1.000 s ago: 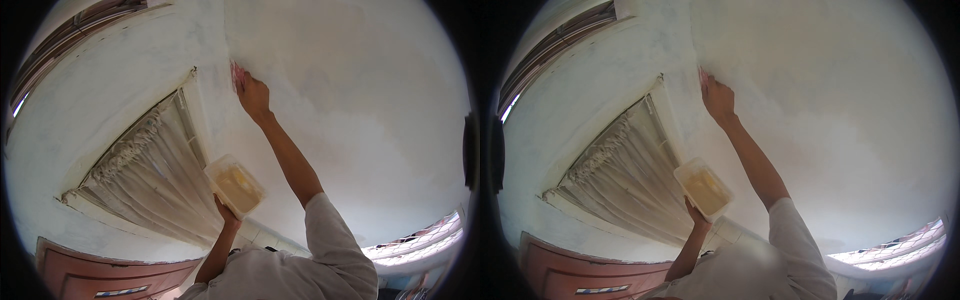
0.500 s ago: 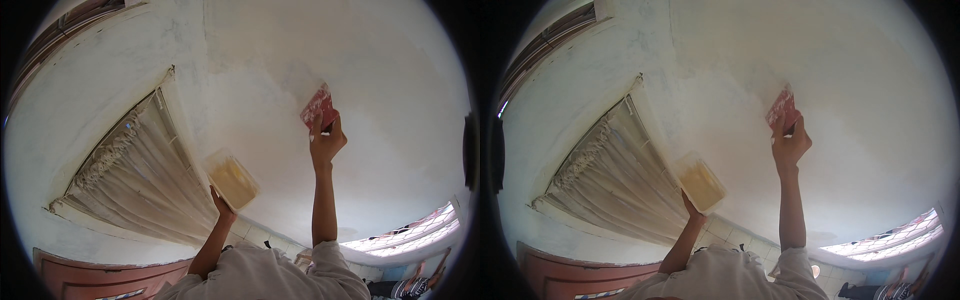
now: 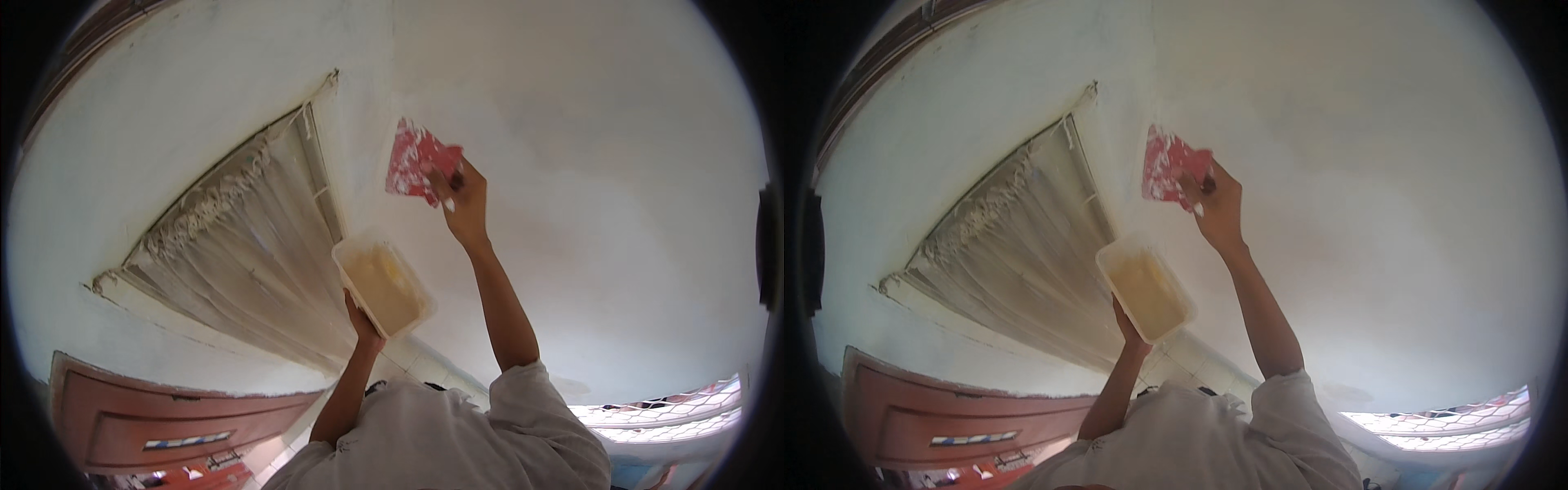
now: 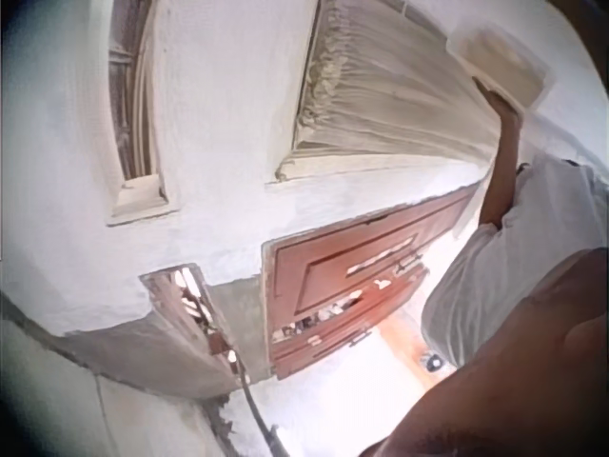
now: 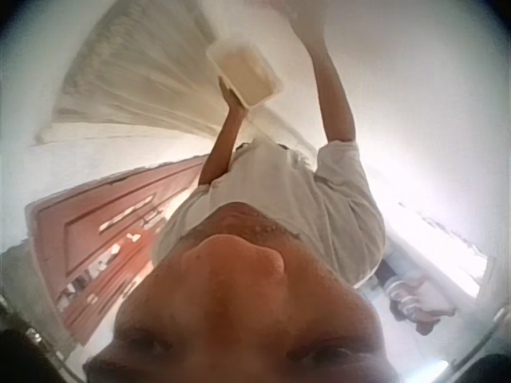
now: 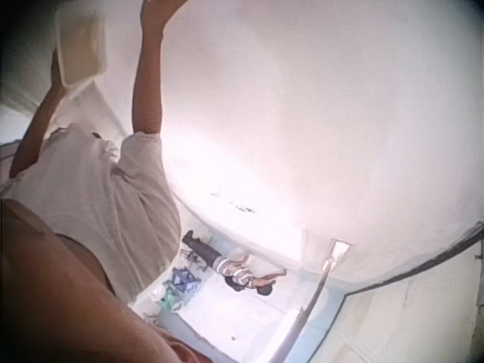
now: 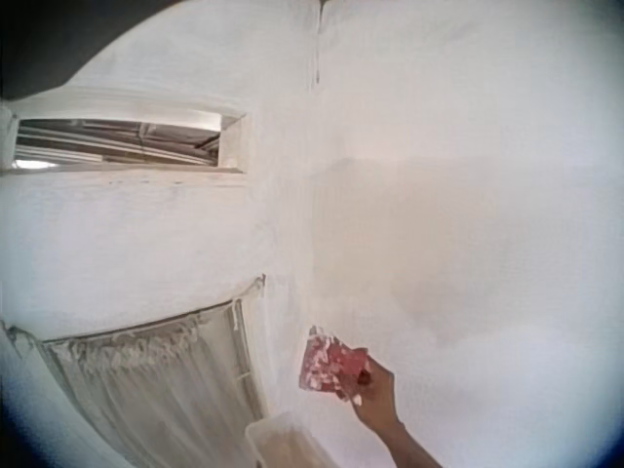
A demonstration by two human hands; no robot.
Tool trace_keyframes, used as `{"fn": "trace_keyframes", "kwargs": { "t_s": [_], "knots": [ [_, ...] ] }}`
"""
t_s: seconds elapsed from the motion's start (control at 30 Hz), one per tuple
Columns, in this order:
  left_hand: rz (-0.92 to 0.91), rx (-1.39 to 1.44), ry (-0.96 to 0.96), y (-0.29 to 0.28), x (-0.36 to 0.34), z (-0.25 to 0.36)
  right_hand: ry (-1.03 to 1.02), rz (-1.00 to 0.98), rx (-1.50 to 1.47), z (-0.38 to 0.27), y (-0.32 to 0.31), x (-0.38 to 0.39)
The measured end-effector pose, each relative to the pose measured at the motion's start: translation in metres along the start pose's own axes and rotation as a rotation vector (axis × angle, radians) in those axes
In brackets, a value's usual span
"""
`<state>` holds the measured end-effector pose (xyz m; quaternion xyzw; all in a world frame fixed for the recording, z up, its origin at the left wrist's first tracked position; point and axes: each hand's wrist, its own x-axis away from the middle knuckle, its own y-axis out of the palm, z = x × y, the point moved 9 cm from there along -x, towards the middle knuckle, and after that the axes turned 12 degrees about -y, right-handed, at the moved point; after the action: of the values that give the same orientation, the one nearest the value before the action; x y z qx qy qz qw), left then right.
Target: The person applies a white plastering material from a plastic container to the ceiling using a red putty knife, smoothing it across the surface.
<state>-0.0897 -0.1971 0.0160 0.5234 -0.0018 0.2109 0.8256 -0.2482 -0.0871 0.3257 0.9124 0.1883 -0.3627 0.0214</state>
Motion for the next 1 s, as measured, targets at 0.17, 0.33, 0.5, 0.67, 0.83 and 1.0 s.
{"fn": "trace_keyframes", "kwargs": {
  "t_s": [0.17, 0.33, 0.5, 0.67, 0.83, 1.0],
  "knots": [
    [-0.129, 0.145, -0.133, -0.003, -0.013, -0.014, -0.123, -0.08, -0.178, -0.004, -0.022, 0.102],
    [-0.103, 0.052, -0.248, -0.033, -0.015, -0.047, -0.244, -0.297, 0.151, -0.033, -0.043, 0.173],
    [-0.141, -0.001, -0.58, -0.111, -0.01, -0.113, -0.235, -0.25, 0.035, -0.044, -0.057, 0.203],
    [-0.262, 0.034, -0.735, -0.07, 0.009, -0.134, 0.45, 0.236, -0.276, 0.003, -0.08, 0.229],
    [-0.201, -0.016, -0.81, -0.03, 0.036, -0.13, 0.502, 0.348, -0.226, 0.025, -0.096, 0.225],
    [-0.226, -0.036, -0.847, -0.012, 0.045, -0.129, 0.445, 0.342, -0.206, 0.02, -0.09, 0.21]
  ]
}}
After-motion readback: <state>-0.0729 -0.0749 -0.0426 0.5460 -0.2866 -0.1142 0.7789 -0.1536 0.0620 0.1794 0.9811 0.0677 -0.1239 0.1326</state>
